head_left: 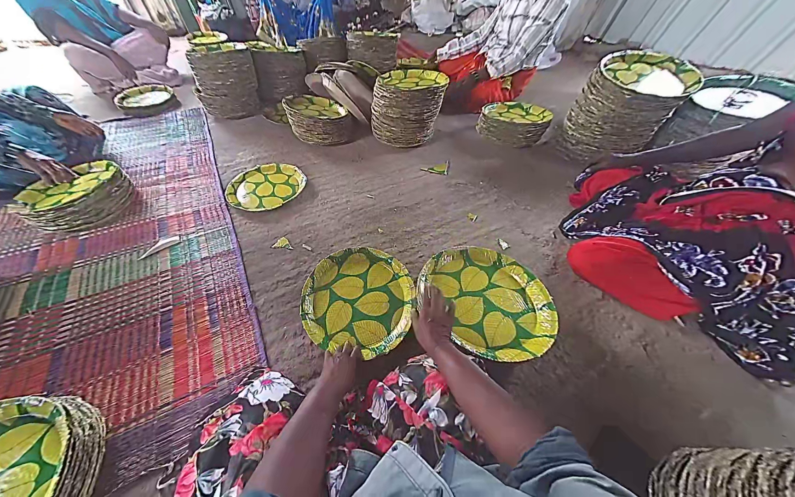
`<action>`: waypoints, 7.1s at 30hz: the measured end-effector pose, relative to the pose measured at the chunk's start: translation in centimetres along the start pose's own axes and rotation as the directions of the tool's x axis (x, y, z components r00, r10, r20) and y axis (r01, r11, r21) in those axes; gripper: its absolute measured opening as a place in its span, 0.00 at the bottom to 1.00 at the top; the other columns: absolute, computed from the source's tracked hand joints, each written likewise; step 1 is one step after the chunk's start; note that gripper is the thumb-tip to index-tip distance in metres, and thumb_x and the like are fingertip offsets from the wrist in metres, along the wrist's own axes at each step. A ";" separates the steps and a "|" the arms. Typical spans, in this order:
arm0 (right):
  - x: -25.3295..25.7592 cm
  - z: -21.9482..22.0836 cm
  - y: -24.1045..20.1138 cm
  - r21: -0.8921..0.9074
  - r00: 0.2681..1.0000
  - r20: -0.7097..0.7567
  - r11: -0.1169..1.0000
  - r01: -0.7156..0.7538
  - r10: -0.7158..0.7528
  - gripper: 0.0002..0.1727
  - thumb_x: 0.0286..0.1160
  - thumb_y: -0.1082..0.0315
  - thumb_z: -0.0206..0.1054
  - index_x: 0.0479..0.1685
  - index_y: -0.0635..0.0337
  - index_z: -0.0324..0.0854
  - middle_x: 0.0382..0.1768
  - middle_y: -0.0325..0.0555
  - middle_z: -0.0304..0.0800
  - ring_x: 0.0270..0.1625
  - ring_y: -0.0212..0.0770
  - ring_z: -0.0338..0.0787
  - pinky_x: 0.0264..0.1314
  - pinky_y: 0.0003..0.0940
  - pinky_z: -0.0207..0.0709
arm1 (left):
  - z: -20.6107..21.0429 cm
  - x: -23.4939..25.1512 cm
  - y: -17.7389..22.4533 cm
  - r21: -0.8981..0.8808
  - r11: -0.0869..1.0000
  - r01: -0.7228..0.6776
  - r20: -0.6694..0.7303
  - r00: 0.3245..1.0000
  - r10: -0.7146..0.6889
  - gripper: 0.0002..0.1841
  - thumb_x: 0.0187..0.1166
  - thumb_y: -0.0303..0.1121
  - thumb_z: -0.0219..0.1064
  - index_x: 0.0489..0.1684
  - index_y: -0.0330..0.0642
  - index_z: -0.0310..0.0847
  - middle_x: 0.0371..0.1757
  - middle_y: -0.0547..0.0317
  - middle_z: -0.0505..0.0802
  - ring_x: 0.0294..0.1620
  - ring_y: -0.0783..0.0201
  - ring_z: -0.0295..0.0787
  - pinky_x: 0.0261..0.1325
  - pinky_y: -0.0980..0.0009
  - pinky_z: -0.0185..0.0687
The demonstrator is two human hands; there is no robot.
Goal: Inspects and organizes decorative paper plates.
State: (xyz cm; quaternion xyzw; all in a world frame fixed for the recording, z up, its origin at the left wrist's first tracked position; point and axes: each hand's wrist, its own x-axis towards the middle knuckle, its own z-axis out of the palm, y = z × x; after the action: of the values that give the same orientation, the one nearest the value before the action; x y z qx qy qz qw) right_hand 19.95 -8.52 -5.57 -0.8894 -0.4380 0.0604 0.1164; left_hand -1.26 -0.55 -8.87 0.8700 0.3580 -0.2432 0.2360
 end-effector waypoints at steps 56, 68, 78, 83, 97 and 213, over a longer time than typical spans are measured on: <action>0.2 -0.6 0.5 -0.046 0.984 0.165 0.997 -0.061 0.068 0.29 0.90 0.60 0.57 0.83 0.70 0.69 0.83 0.68 0.71 0.88 0.65 0.67 0.87 0.68 0.55 | 0.7 0.6 0.7 0.086 0.984 -0.155 -0.068 0.985 0.161 0.25 0.88 0.30 0.57 0.86 0.49 0.71 0.92 0.53 0.69 0.95 0.44 0.52 0.86 0.36 0.59; -0.2 -0.8 2.0 0.013 0.940 -0.341 1.000 -0.017 0.021 0.20 0.89 0.58 0.59 0.55 0.65 0.91 0.60 0.65 0.90 0.70 0.65 0.86 0.68 0.67 0.71 | 0.1 0.3 0.4 -0.135 0.980 -0.148 -0.173 0.977 0.124 0.29 0.94 0.46 0.50 0.90 0.44 0.64 0.93 0.48 0.66 0.95 0.46 0.53 0.91 0.40 0.51; -1.2 2.1 0.0 0.089 0.562 0.013 0.561 0.823 -0.827 0.21 0.90 0.58 0.57 0.46 0.69 0.89 0.55 0.64 0.93 0.62 0.64 0.92 0.62 0.62 0.81 | -1.2 -0.2 -1.2 -0.255 0.963 -0.085 -0.639 0.762 -0.102 0.32 0.93 0.47 0.43 0.89 0.33 0.63 0.93 0.32 0.57 0.97 0.36 0.43 0.93 0.34 0.29; -1.6 -0.3 0.2 -0.013 0.944 0.131 0.952 0.307 -0.303 0.49 0.84 0.38 0.58 0.94 0.65 0.52 0.94 0.63 0.51 0.98 0.60 0.46 0.94 0.72 0.28 | -0.2 0.2 0.3 -0.069 0.993 0.096 -0.125 0.987 -0.104 0.41 0.90 0.54 0.53 0.96 0.39 0.44 0.97 0.42 0.49 0.97 0.42 0.44 0.92 0.32 0.36; -0.2 -1.1 1.2 -0.051 0.975 0.149 0.986 -0.156 0.162 0.21 0.89 0.71 0.51 0.74 0.65 0.79 0.76 0.65 0.78 0.83 0.63 0.74 0.83 0.63 0.64 | -1.4 -0.1 0.4 -0.006 0.988 0.157 -0.153 0.976 -0.156 0.31 0.90 0.45 0.56 0.86 0.32 0.64 0.84 0.33 0.74 0.86 0.39 0.68 0.85 0.37 0.60; -0.3 0.1 1.0 0.047 0.917 -0.305 0.958 0.283 -0.256 0.17 0.87 0.71 0.56 0.56 0.73 0.88 0.60 0.70 0.90 0.68 0.69 0.88 0.68 0.66 0.77 | -1.5 0.0 0.1 -0.214 0.974 -0.074 -0.604 0.794 -0.072 0.32 0.92 0.44 0.51 0.92 0.35 0.58 0.91 0.30 0.62 0.94 0.36 0.53 0.92 0.37 0.42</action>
State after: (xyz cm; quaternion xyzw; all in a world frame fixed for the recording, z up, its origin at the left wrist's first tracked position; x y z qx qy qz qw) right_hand 20.51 -9.28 -5.88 -0.8134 -0.5307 -0.0702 0.2277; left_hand -0.85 0.27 -7.66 0.8694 0.4396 0.0914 0.2061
